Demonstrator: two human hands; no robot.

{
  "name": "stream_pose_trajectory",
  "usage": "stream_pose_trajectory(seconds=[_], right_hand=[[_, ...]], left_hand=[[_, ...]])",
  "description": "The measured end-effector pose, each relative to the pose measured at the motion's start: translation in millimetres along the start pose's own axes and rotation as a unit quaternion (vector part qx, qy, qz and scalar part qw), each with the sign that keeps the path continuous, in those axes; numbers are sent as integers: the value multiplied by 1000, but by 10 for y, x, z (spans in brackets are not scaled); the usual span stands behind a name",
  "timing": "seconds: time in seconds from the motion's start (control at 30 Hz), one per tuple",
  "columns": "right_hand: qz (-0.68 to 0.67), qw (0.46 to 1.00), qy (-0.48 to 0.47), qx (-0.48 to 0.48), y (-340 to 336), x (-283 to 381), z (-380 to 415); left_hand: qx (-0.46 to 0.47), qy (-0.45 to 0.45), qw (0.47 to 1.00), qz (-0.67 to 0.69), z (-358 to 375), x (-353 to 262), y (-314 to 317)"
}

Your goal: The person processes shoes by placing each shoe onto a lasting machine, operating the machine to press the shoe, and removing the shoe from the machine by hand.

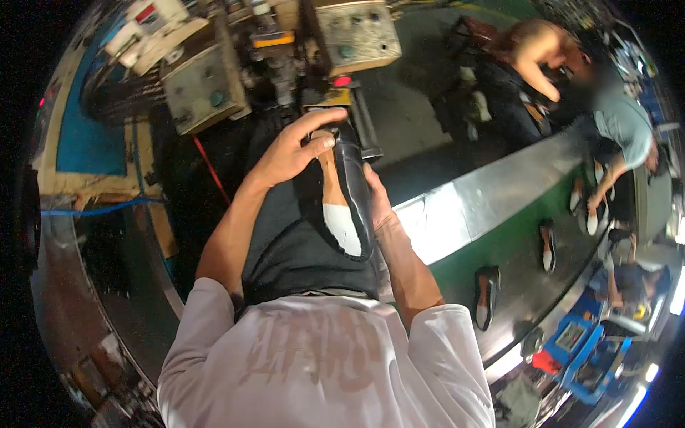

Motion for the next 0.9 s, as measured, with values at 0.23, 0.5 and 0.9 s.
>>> stream_pose_trajectory(seconds=[0.23,0.5,0.9], right_hand=[[302,946,67,-98,9,-31,-251],[912,385,-136,33,956,-352,593],[911,348,-205,86,1074,-173,565]], left_hand=[[-184,-121,971,-97,666,623,-478],[-174,-175,963,-113,814,933,-601],[-217,-239,929,-183,830,967,-712]])
Point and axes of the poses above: each hand's wrist, its own z-axis away from the middle knuckle, its own y-axis out of the palm, x = y × z, the point moved 8 cm from there along -z, towards the middle knuckle, and after that the axes turned 1 degree about -y, right-handed, at the moved point
